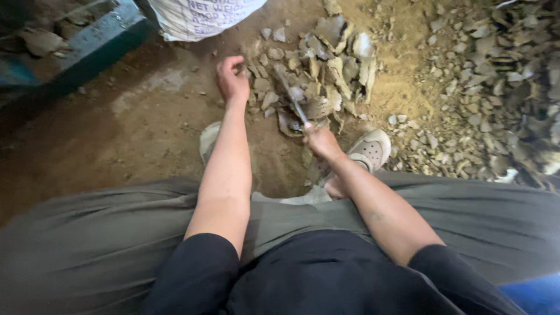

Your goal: The person sits on the ground and repeatedly strikes a pile of rocks with a metal rod to break them into smaller pieces. The person uses their left hand to position the rocks and their right hand to swing the rod.

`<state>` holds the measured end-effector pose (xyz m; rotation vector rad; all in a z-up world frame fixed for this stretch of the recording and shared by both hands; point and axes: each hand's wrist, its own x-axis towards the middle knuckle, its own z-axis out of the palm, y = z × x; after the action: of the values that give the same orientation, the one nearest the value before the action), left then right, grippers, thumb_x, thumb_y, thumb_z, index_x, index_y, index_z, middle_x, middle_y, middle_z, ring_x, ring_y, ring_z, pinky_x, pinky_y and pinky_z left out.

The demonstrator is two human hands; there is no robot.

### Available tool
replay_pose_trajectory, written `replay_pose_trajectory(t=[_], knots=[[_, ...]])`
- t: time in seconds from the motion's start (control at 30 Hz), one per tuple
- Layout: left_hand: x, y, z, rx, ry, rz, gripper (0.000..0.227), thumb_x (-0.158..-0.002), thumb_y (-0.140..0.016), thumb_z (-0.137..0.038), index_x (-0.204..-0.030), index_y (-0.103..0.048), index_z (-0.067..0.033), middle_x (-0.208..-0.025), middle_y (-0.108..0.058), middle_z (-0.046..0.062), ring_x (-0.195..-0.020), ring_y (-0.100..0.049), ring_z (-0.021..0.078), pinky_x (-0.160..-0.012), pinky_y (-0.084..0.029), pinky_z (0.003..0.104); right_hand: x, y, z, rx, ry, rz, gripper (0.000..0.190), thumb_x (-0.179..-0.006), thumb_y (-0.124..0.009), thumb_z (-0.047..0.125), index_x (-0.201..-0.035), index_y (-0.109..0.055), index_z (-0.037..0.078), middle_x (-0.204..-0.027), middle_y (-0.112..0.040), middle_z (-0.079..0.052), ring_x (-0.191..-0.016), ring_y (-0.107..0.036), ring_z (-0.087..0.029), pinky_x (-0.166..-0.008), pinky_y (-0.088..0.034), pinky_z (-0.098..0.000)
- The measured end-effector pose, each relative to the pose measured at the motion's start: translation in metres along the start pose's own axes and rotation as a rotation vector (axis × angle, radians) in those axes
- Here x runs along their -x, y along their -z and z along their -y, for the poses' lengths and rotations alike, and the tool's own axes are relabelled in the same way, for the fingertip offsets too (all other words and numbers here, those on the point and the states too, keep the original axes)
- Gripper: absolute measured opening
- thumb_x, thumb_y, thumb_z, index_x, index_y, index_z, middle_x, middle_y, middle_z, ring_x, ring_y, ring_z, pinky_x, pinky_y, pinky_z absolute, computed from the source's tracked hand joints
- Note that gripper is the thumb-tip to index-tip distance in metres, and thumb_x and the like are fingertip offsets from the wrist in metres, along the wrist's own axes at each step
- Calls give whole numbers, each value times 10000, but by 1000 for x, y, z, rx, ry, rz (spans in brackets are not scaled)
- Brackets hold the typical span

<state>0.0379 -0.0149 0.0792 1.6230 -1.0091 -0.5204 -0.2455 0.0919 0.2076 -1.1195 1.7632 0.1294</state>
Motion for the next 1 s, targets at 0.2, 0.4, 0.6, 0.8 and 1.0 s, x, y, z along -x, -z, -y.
replay_pose_trajectory(t=[0.2,0.4,0.6,0.8,1.0], knots=[[70,-21,34,-315,-108,-3,316,-743,-651,94,-946,-679,-147,-1020,-666,122,-1074,-605,319,-969,-467,459,11,-5,10,-180,224,-272,534,-1041,-453,497,-830,-692,69,-636,-661,-92,-559,-650,-240,-566,-512,-414],[27,-20,-5,-188,304,-1,285,-954,-691,-136,-1217,-583,-114,-1110,-695,111,-1137,-639,320,-1031,-480,470,-9,-7,3,-33,173,-65,532,-1040,-473,478,-838,-753,74,-652,-659,-100,-600,-643,-259,-597,-519,-415],[-6,-7,-76,-633,307,321,631,-794,-900,-386,-1271,-608,-95,-1377,-512,189,-1362,-415,415,-1104,-338,569,17,-2,7,-170,84,-113,522,-1105,-466,435,-922,-759,45,-728,-628,-117,-624,-605,-305,-639,-453,-464],[8,-8,-84,-474,6,390,810,-655,-908,-127,-1395,-580,-141,-1378,-525,110,-1317,-433,366,-1095,-335,534,29,8,15,-56,463,-358,527,-1078,-433,473,-934,-725,58,-788,-718,-136,-749,-707,-266,-746,-551,-393],[48,-13,-47,-468,32,168,659,-658,-924,-147,-1243,-621,-109,-1221,-611,95,-1233,-520,348,-1063,-390,496,8,-1,15,85,223,-188,548,-1028,-422,480,-867,-775,93,-757,-721,-132,-730,-711,-291,-746,-538,-414]])
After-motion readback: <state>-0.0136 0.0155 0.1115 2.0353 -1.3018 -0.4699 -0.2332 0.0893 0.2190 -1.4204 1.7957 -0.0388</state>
